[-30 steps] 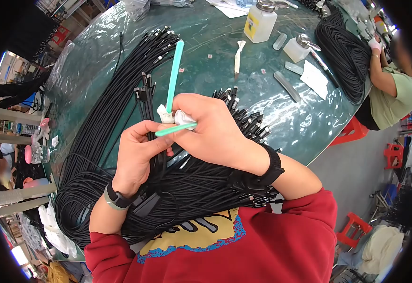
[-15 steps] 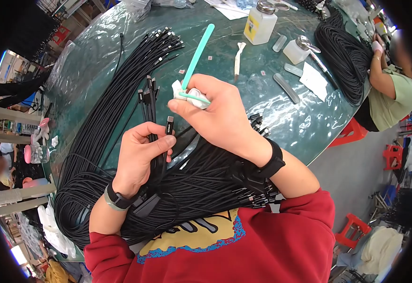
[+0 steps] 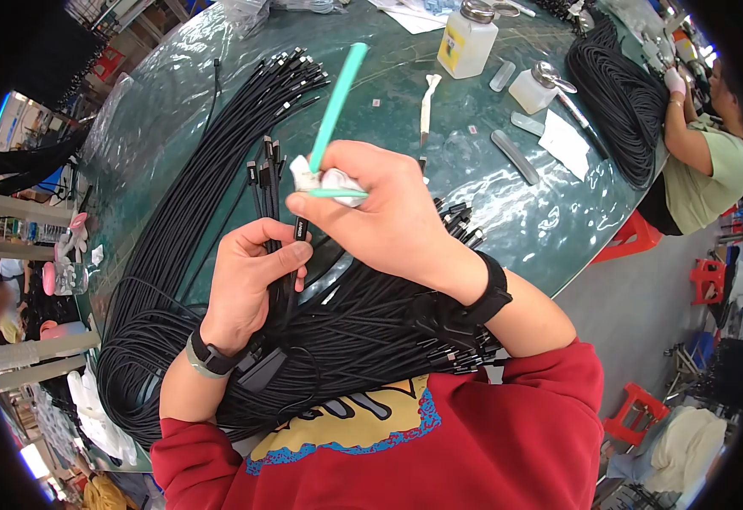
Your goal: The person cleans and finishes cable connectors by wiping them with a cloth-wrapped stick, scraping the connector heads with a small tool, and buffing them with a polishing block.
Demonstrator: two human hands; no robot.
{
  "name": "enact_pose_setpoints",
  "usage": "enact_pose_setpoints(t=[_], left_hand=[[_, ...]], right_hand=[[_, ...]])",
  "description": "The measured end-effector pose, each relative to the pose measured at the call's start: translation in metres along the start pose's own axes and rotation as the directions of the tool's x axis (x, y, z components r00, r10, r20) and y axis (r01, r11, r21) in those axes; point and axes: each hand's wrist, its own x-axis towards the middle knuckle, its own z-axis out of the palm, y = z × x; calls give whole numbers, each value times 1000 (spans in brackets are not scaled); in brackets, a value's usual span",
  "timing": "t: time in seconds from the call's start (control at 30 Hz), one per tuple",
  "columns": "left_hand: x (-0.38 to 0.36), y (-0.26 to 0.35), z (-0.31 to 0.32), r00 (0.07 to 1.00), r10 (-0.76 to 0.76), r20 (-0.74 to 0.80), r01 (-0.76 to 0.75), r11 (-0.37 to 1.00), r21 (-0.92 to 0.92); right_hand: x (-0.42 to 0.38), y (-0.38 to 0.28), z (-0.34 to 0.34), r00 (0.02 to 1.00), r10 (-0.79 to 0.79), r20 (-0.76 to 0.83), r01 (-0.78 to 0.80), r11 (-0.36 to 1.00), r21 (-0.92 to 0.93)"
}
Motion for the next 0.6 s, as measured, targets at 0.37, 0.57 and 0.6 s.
enact_pose_setpoints(t=[0.37, 0.57, 0.6], left_hand=[[0, 0, 0, 1000, 6, -4, -6, 1000, 14], [1, 0, -1, 1000, 27, -8, -27, 999, 18], [1, -1, -1, 1000, 20, -7, -20, 1000, 11]], right_hand=[[-1, 5, -3, 998, -67, 13, 68, 996, -57], [3, 8, -3, 994, -106, 35, 109, 989, -101], [2, 6, -4, 997, -79, 9, 79, 994, -81]])
